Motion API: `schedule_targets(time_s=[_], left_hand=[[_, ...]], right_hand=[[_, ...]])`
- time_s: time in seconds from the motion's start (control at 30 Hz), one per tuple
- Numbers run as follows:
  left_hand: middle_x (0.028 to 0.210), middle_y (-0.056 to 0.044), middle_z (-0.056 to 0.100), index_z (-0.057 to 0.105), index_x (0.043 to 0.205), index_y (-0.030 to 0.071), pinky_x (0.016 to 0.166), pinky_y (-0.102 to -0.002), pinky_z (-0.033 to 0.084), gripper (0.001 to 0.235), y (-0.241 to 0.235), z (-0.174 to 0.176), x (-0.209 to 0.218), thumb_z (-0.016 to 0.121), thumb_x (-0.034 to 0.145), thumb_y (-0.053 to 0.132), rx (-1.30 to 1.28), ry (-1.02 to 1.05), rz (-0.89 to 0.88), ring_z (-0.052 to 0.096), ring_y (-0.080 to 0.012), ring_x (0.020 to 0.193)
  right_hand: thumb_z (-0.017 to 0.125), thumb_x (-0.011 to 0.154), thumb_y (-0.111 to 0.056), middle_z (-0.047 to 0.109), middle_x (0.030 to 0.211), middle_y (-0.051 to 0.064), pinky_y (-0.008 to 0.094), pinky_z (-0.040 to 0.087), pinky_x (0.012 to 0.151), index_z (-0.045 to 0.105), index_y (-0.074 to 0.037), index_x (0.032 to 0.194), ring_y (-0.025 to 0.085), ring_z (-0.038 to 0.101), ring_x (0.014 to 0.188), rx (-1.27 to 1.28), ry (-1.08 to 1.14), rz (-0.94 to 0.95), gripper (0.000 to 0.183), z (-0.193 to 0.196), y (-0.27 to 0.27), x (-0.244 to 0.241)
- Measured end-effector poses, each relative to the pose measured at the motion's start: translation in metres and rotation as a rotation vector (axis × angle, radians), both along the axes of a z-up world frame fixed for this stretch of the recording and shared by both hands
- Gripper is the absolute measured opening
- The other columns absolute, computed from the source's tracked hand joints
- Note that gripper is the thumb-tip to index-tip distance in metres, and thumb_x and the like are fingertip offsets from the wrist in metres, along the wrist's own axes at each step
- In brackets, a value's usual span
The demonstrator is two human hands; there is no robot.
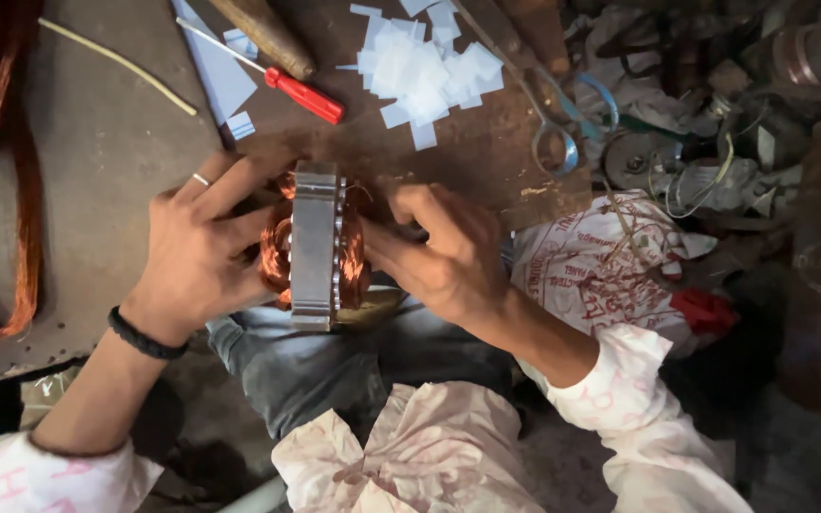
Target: The recorder is winding and assembling copper coils into an electrical motor stator core using plastic strips and a screwdriver for positioning.
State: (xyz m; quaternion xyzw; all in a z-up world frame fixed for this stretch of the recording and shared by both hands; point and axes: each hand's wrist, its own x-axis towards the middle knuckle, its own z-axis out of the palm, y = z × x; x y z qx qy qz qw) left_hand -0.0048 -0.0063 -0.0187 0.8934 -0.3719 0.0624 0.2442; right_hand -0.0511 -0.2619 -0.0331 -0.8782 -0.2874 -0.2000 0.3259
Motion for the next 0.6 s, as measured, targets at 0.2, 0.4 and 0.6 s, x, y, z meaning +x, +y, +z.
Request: schedule_targets(time_s=[0.2, 0.4, 0.6], left_hand=[[0.137, -0.01, 0.063, 0.078, 0.098, 0.01, 0.074, -0.039, 0.056, 0.038, -0.004, -0.002, -0.003, 0.082, 0.063, 0.025, -0.059, 0.03, 0.041, 0.068, -0.0259, 0.102], [0.149, -0.014, 0.055, 0.073, 0.101, 0.007, 0.086, -0.035, 0.06, 0.03, 0.002, -0.013, -0.009, 0.081, 0.074, 0.016, -0.227, 0.084, 0.009, 0.07, -0.0221, 0.109], [0.142, -0.01, 0.057, 0.078, 0.09, 0.01, 0.077, -0.041, 0.057, 0.032, 0.013, 0.005, -0.003, 0.081, 0.059, 0.017, -0.022, -0.027, -0.037, 0.069, -0.0266, 0.11]], right_hand=[[0.086, 0.08, -0.007, 0.056, 0.096, 0.006, 0.033, 0.054, 0.072, 0.078, -0.012, 0.114, 0.021, 0.062, 0.087, 0.221, 0.23, 0.005, 0.036, -0.008, 0.002, 0.003], [0.086, 0.08, -0.006, 0.056, 0.09, 0.004, 0.033, 0.052, 0.065, 0.08, -0.011, 0.112, 0.018, 0.062, 0.077, 0.052, 0.189, -0.015, 0.033, 0.002, -0.005, 0.003], [0.083, 0.087, -0.011, 0.055, 0.09, 0.0, 0.035, 0.053, 0.067, 0.076, -0.01, 0.121, 0.017, 0.062, 0.078, -0.046, 0.032, 0.048, 0.034, -0.007, -0.012, 0.003]])
